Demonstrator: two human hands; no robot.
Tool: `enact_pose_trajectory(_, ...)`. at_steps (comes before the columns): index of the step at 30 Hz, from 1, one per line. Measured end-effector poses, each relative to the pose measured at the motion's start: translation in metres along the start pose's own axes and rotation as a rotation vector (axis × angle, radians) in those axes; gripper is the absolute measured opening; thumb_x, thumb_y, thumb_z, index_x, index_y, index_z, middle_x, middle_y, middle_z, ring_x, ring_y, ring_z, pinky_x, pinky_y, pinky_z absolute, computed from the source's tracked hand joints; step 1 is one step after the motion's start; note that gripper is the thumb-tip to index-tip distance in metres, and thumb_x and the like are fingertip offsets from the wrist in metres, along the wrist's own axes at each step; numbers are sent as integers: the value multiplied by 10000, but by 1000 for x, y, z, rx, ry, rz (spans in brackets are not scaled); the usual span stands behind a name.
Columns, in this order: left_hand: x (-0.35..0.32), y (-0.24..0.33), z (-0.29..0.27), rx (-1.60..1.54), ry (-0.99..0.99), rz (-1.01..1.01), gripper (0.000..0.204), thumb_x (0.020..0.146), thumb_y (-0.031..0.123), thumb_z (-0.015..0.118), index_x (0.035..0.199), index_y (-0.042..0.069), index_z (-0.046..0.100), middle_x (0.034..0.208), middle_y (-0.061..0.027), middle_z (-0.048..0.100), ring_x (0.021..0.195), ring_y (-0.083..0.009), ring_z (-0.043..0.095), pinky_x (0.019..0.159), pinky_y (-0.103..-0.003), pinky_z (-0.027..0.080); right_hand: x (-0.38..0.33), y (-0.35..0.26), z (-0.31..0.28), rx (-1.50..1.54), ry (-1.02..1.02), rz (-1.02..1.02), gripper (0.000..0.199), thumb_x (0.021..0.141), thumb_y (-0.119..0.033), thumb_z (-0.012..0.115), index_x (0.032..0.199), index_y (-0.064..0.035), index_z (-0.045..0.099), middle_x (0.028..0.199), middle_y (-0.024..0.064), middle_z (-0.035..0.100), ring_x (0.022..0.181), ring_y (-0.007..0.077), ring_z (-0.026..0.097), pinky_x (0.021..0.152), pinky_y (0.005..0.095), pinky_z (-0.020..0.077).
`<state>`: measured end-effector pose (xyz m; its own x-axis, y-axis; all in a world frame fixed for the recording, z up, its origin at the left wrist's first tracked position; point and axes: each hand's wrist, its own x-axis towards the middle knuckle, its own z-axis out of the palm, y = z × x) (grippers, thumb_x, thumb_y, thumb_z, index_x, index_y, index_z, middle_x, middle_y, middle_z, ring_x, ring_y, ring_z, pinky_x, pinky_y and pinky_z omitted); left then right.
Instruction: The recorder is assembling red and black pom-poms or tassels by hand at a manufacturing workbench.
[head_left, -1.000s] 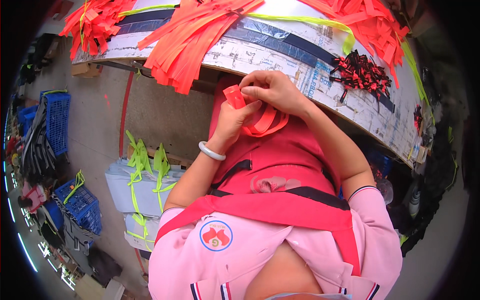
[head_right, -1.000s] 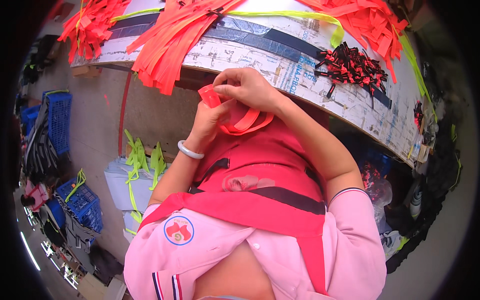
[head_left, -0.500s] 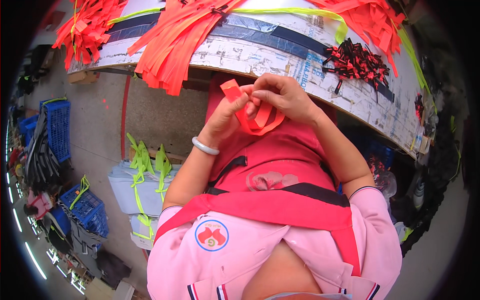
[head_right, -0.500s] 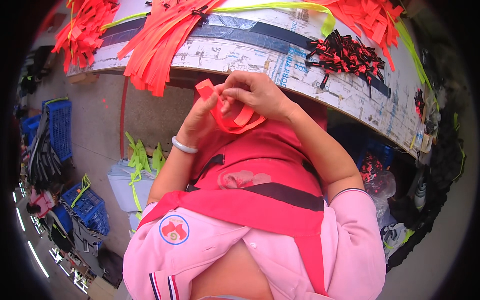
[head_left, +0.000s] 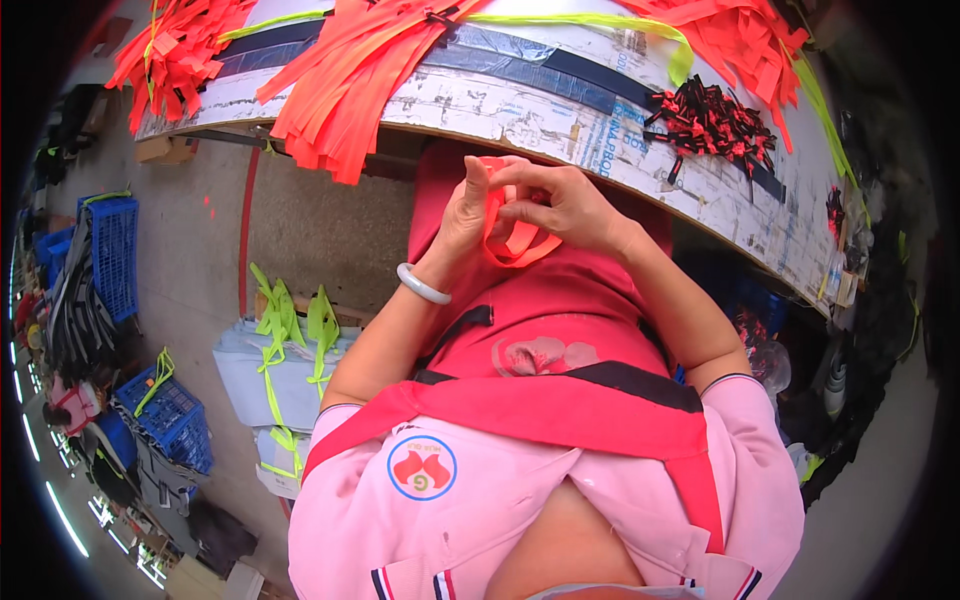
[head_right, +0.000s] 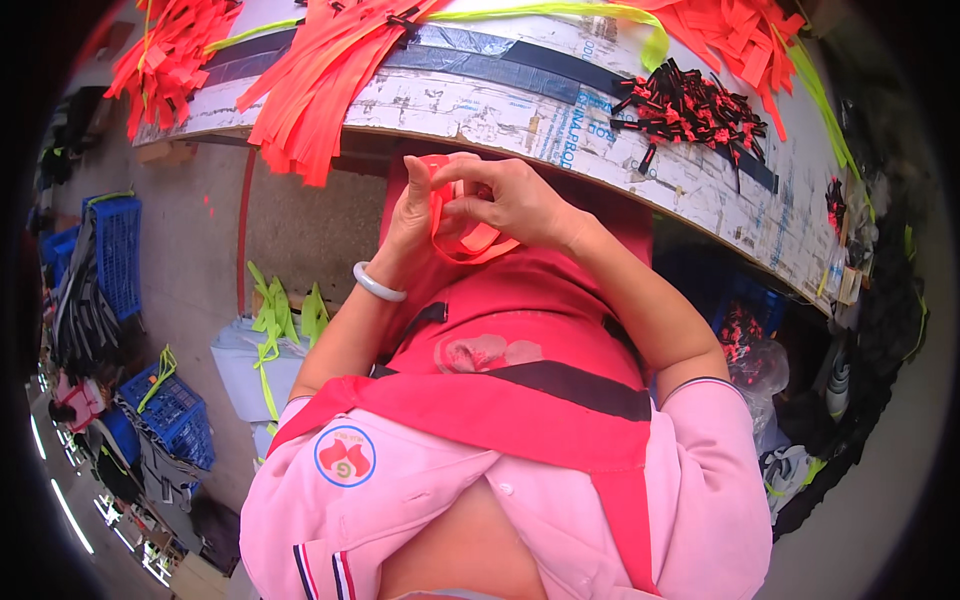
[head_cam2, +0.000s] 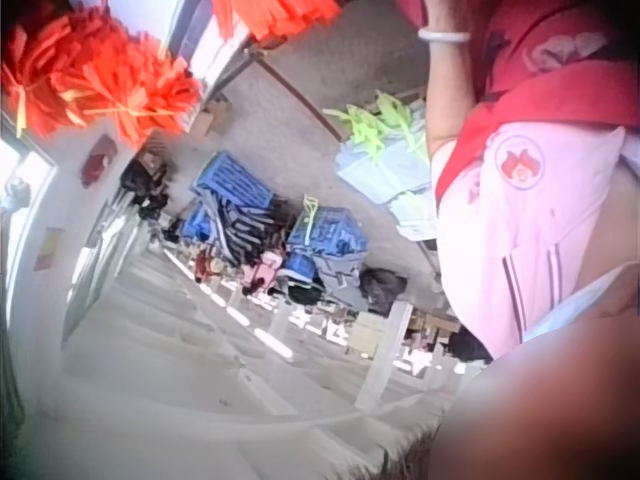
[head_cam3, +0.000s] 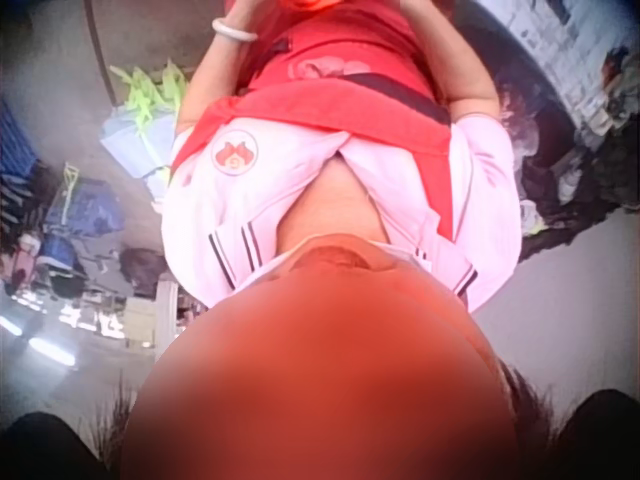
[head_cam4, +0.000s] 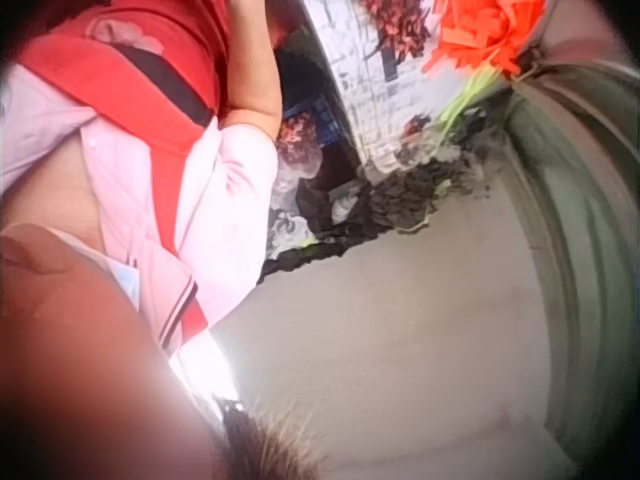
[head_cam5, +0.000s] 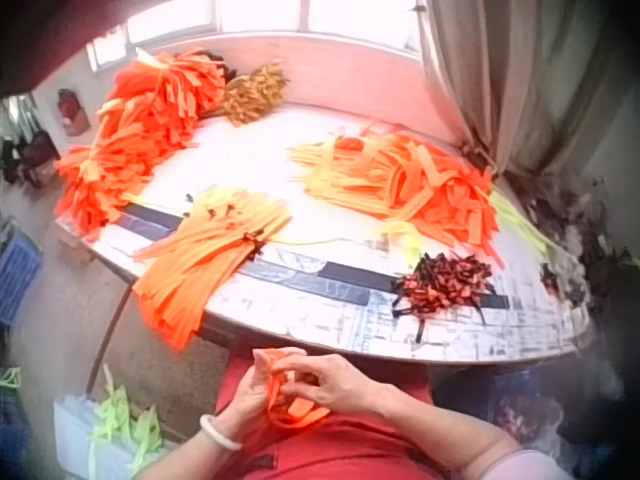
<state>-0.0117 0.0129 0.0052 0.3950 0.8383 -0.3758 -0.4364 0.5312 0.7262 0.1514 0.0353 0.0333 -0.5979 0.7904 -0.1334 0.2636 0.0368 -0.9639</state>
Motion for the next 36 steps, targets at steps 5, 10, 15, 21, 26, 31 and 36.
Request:
enact_pose_trajectory(5,2,-6,-4,28,-8,-52,863,780,805,401,1069,15,593,705,35,513,556,-20,417,458,-172,315,-1,5,7,-154,87,-117,196,839,-55,688,1030,-58,645,717,35,557,643,82,514,616,259,448)
enact_pose_trajectory(10,12,8,-33,65,-31,279,457,882,384,680,1125,8,591,783,16,570,648,-26,490,577,-175,389,-12,-27,-14,-203,150,65,148,884,-161,648,902,-14,639,698,90,610,632,136,561,608,291,464)
enact_pose_trajectory(15,-4,25,0,689,-26,371,123,815,70,742,891,-7,685,815,-16,660,752,-58,578,655,-217,475,-18,-12,-22,-84,155,87,179,922,-179,605,930,-2,628,733,85,621,657,122,560,626,293,464)
enact_pose_trajectory(21,-6,16,0,393,-37,240,58,887,56,661,899,-1,662,766,10,636,690,-40,545,598,-202,439,-26,-17,-17,-234,152,-56,154,944,-155,544,977,-6,570,826,160,629,730,303,626,670,380,486)
enact_pose_trajectory(26,-3,8,-3,351,-132,164,59,906,48,621,869,1,623,731,12,599,665,-54,512,588,-226,439,-32,-10,-11,-356,130,-76,108,934,-96,537,937,10,556,778,164,576,686,247,581,644,318,462)
enact_pose_trajectory(31,0,4,11,1180,-51,927,40,899,37,605,913,0,598,736,-35,574,681,-94,565,589,-249,453,-27,34,12,73,324,91,152,897,-138,553,858,8,566,681,58,563,598,183,565,558,333,433)
enact_pose_trajectory(36,-2,1,12,634,-19,487,88,937,86,595,915,2,611,797,-24,624,721,-90,579,636,-249,471,-32,34,16,914,245,414,219,981,-262,528,847,-89,536,686,-21,507,569,23,469,461,171,367)
